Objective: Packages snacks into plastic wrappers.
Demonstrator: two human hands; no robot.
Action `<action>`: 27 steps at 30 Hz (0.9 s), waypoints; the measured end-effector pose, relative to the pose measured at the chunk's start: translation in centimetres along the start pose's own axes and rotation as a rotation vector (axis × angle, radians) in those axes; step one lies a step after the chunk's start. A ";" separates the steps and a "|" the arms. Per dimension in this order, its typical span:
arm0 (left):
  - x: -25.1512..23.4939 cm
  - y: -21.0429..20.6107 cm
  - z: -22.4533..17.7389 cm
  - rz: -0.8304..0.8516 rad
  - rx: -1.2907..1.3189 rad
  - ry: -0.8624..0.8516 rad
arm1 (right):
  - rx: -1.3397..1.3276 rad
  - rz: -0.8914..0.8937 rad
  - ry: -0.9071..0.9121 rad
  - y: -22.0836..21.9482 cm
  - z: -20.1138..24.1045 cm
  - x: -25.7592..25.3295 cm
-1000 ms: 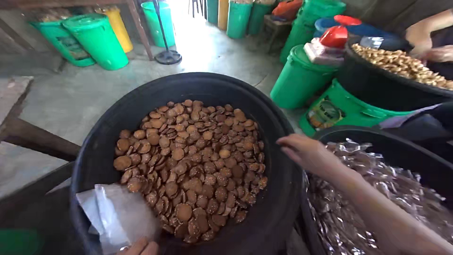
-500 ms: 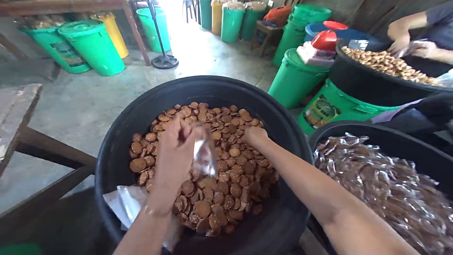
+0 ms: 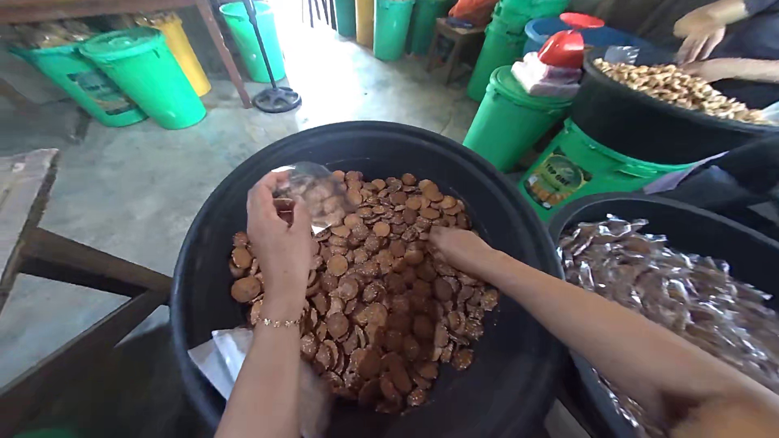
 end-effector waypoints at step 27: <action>0.3 -3.0 -1.8 0.218 -0.311 -0.282 | -0.064 0.189 0.437 -0.5 17.1 3.8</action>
Point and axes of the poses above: each hand's wrist, its own x-axis away from the middle knuckle, its own y-axis out of the back of the hand, z = x × y, the point moved 4 cm from there along -x, towards the middle knuckle, and after that the axes turned 8 degrees about z, right-handed, at the moved point
